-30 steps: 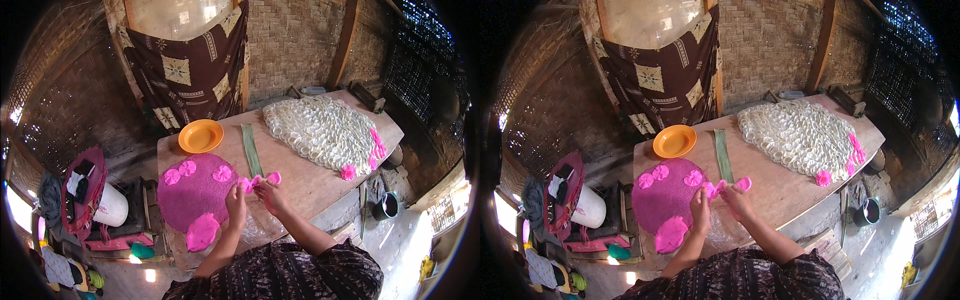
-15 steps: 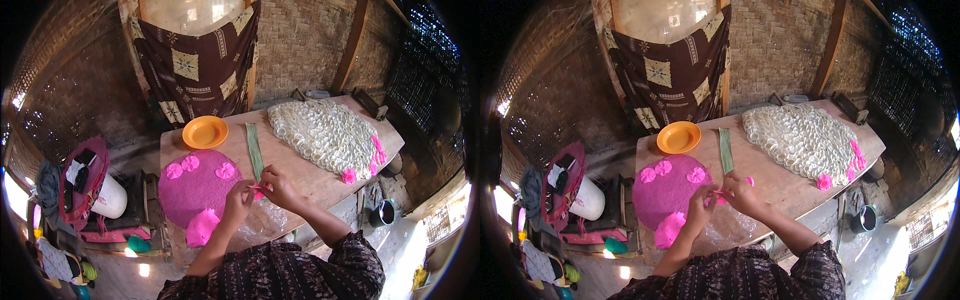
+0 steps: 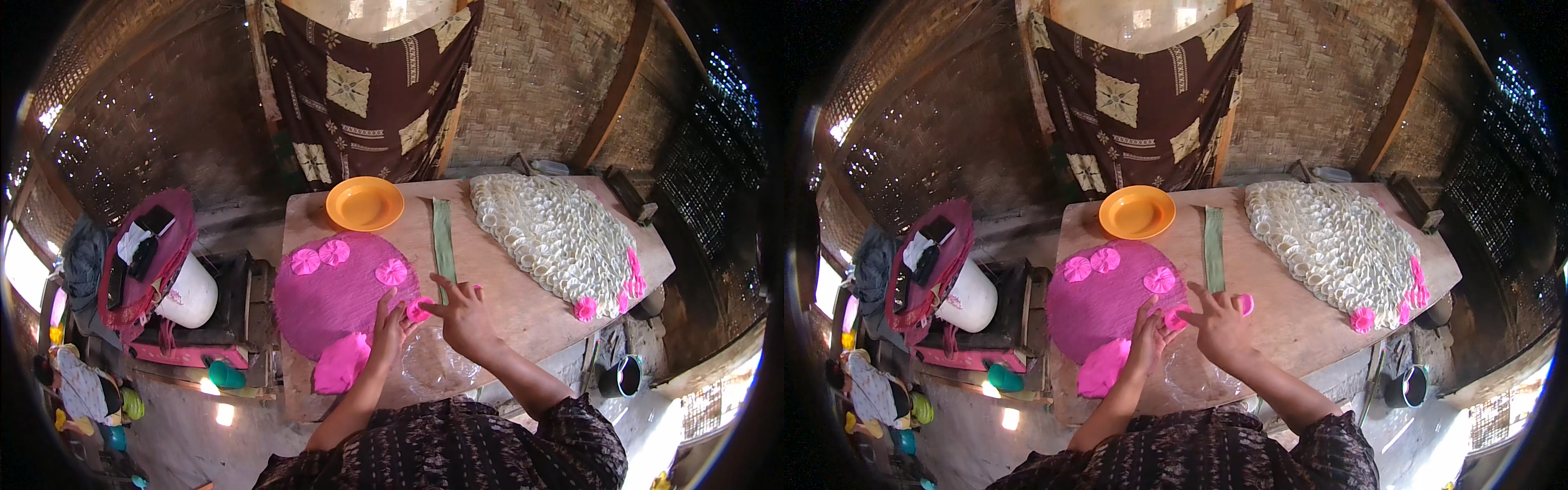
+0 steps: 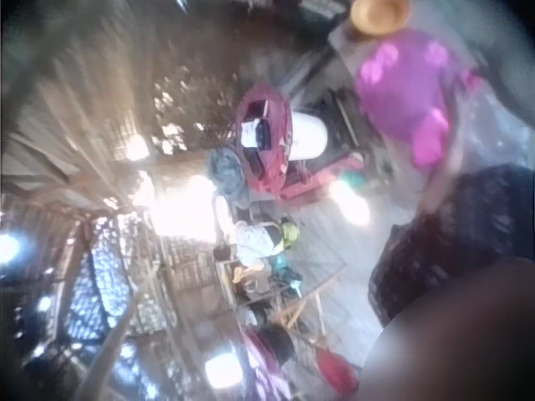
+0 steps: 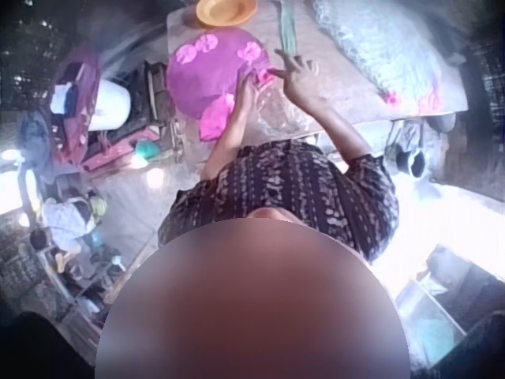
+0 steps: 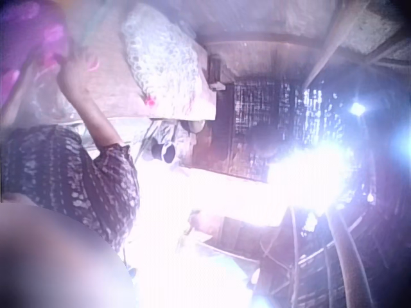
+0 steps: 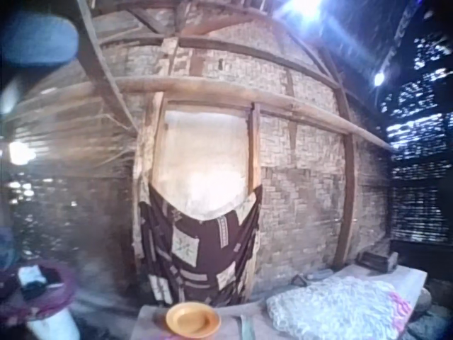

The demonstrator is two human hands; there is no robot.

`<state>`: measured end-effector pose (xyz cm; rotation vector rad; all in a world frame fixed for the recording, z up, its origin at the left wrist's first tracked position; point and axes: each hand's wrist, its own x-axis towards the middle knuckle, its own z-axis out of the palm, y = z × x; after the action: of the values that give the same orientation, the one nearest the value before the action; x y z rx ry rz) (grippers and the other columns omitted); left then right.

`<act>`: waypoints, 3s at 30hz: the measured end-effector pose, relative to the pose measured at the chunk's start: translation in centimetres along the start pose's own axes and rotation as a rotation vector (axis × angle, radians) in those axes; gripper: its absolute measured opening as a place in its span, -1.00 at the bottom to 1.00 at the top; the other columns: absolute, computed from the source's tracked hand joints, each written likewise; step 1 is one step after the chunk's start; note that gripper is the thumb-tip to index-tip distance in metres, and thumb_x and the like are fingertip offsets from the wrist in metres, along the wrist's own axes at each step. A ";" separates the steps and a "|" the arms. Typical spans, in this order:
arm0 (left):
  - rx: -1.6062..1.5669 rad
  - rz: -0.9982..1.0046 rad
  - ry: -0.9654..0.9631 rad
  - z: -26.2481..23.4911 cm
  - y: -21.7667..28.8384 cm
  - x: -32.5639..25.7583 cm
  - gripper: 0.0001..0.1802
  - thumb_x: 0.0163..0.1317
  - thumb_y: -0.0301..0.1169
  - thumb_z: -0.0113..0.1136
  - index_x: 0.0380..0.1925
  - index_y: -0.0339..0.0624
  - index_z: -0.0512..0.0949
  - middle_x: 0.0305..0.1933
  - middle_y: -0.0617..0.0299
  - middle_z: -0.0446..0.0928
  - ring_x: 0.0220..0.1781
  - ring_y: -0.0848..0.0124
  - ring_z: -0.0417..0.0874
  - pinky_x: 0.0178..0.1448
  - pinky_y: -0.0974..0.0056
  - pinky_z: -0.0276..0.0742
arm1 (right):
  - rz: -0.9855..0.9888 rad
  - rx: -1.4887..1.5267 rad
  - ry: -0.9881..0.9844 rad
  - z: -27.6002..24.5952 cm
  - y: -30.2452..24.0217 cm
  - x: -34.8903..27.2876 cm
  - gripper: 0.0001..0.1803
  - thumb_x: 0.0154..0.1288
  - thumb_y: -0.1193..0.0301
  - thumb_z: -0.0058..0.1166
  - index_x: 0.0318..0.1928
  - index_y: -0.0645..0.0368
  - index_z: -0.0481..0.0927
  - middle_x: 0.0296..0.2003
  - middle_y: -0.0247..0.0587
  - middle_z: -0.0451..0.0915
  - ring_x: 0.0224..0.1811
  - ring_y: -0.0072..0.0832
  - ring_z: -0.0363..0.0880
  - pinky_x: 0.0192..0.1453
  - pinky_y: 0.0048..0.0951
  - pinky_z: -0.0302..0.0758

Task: The person repeatedly pinches and shapes small pieces of pink clay into flower-like forms using a clear plastic mold on a wooden table. The person places the finished pink flowers onto a large white textured mat. The person also handles a green leaf and a yellow bowl on the table.

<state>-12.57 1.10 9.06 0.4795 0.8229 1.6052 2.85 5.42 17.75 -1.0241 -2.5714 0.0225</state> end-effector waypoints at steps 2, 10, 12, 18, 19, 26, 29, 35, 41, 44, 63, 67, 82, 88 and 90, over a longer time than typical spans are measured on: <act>-0.163 -0.093 -0.053 -0.8 0.2 0.3 -0.50 0.44 -0.17 -0.09 0.31 0.00 0.17 0.22 0.03 0.40 0.20 0.20 0.51 0.35 -0.06 0.38 | -0.051 -0.157 0.012 1.5 -0.5 0.2 -0.61 0.08 0.47 0.11 -0.08 -0.25 0.72 0.32 -0.26 0.31 0.13 -0.22 0.40 0.11 -0.11 0.34; -0.141 -0.283 0.111 -3.3 -0.7 -0.3 -0.46 0.36 0.06 -0.01 0.27 0.21 0.24 0.31 0.10 0.39 0.26 0.28 0.43 0.31 0.16 0.29 | 0.062 0.448 -0.334 8.2 6.5 6.0 -0.66 0.08 0.32 0.28 -0.07 -0.26 0.74 0.31 -0.26 0.32 0.20 -0.10 0.37 0.30 0.07 0.28; -0.084 -0.154 0.191 -2.6 0.0 -0.8 -0.38 0.39 0.04 -0.04 0.37 0.14 0.13 0.38 0.09 0.31 0.34 0.26 0.36 0.38 0.15 0.22 | 0.083 0.303 -0.257 9.7 6.8 7.7 -0.60 0.10 0.41 0.20 -0.02 -0.30 0.71 0.34 -0.24 0.27 0.23 -0.05 0.33 0.32 0.04 0.28; 0.023 0.201 0.155 -4.2 7.2 -1.1 -0.31 0.48 -0.10 -0.19 0.49 -0.04 -0.12 0.52 0.09 0.08 0.50 0.17 0.16 0.54 0.11 0.03 | -0.012 0.144 -0.244 12.8 3.9 14.5 -0.35 0.06 0.57 0.01 0.14 -0.44 0.61 0.44 -0.19 0.11 0.30 0.02 0.25 0.36 0.09 0.23; -0.025 0.289 0.155 -5.1 8.2 -0.7 -0.33 0.49 -0.11 -0.20 0.49 -0.03 -0.10 0.52 0.09 0.09 0.51 0.17 0.15 0.54 0.11 0.02 | -0.037 0.107 -0.240 13.4 2.9 15.6 -0.34 0.07 0.56 0.00 0.14 -0.45 0.60 0.44 -0.18 0.10 0.31 0.01 0.23 0.37 0.09 0.22; -0.331 0.121 0.446 -9.2 7.8 1.1 -0.28 0.42 -0.10 -0.02 0.47 -0.03 -0.01 0.44 0.14 0.23 0.36 0.20 0.30 0.43 0.15 0.19 | -0.172 -0.044 -0.297 17.2 -1.8 22.4 -0.41 0.17 0.47 0.00 0.16 -0.51 0.57 0.49 -0.21 -0.01 0.43 -0.09 0.10 0.40 0.04 0.16; -0.348 0.131 0.444 -10.4 7.2 1.1 -0.32 0.41 -0.10 0.00 0.43 -0.04 0.07 0.37 0.15 0.32 0.31 0.23 0.36 0.38 0.15 0.27 | -0.189 -0.108 -0.277 19.4 -2.5 22.9 -0.44 0.18 0.45 -0.01 0.15 -0.47 0.59 0.49 -0.25 -0.01 0.42 -0.09 0.10 0.41 0.03 0.13; -0.397 0.197 0.397 -11.3 7.7 1.5 -0.31 0.39 -0.09 0.03 0.43 -0.04 0.07 0.37 0.11 0.31 0.34 0.21 0.34 0.39 0.15 0.27 | -0.163 -0.170 -0.294 20.6 -2.1 22.2 -0.47 0.19 0.41 0.00 0.15 -0.42 0.59 0.48 -0.26 0.03 0.40 -0.13 0.14 0.39 0.00 0.16; -0.389 0.167 0.362 -10.1 8.7 1.8 -0.28 0.37 -0.02 0.04 0.42 -0.03 0.07 0.34 -0.02 0.32 0.37 0.17 0.32 0.43 0.11 0.22 | -0.209 0.044 -0.198 12.7 -2.6 20.3 -0.39 0.05 0.57 0.00 0.11 -0.30 0.64 0.47 -0.18 0.04 0.37 -0.05 0.16 0.33 0.02 0.22; -0.409 0.104 0.273 -8.7 9.1 1.7 -0.35 0.38 0.02 0.03 0.35 0.00 0.16 0.25 -0.06 0.39 0.32 0.16 0.39 0.43 0.09 0.23 | -0.263 0.112 -0.154 8.1 -2.7 15.4 -0.40 0.05 0.55 0.04 0.13 -0.27 0.63 0.46 -0.15 0.05 0.33 0.01 0.20 0.29 0.06 0.27; -0.093 -0.316 -0.238 5.0 -1.4 -1.0 -0.28 0.41 0.10 -0.07 0.35 -0.17 0.15 0.16 -0.10 0.49 0.19 0.17 0.56 0.34 0.15 0.38 | 0.345 1.649 -0.153 0.4 11.3 -6.0 -0.39 0.23 0.63 0.05 0.32 0.14 0.34 0.35 -0.21 0.26 0.45 -0.41 0.11 0.33 -0.34 0.26; 0.227 -0.274 -0.289 9.2 -3.3 -1.2 -0.31 0.44 0.08 -0.15 0.41 -0.08 0.13 0.16 -0.07 0.50 0.10 0.20 0.62 0.30 0.14 0.41 | 0.217 1.273 -0.167 -1.5 12.2 -8.1 -0.19 0.15 0.60 0.19 0.41 0.02 0.18 0.22 -0.22 0.39 0.30 -0.41 0.34 0.40 -0.20 0.17; 1.318 0.300 -0.205 12.6 -10.5 5.6 -0.35 0.26 -0.33 0.25 0.31 -0.26 0.27 0.31 -0.03 0.38 0.33 0.13 0.42 0.37 0.14 0.31 | 0.785 0.548 0.421 -11.2 39.0 -21.7 -0.01 -0.03 0.54 0.43 0.40 0.06 0.14 -0.25 -0.11 0.64 -0.28 -0.37 0.68 -0.23 -0.33 0.62; 1.790 0.263 -0.188 10.7 -11.7 7.1 -0.37 0.06 -0.41 0.37 0.17 -0.26 0.43 0.19 -0.08 0.45 0.21 -0.03 0.46 0.30 0.05 0.39 | 1.401 0.441 0.648 -19.1 59.8 -31.7 -0.10 -0.06 0.59 0.36 0.30 0.18 0.15 -0.21 0.07 0.65 -0.23 -0.27 0.71 -0.29 -0.28 0.69; 1.811 0.241 -0.099 11.0 -12.3 7.4 -0.42 0.00 -0.41 0.42 0.07 -0.27 0.49 0.13 -0.08 0.47 0.16 -0.04 0.48 0.26 0.04 0.40 | 1.519 0.262 0.702 -18.9 64.1 -33.1 -0.11 -0.07 0.55 0.36 0.31 0.19 0.18 -0.23 0.02 0.63 -0.34 -0.35 0.69 -0.33 -0.39 0.64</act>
<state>2.03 11.41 6.37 1.9002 2.0498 0.5674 73.79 28.21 14.69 -2.0712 -0.7484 0.3049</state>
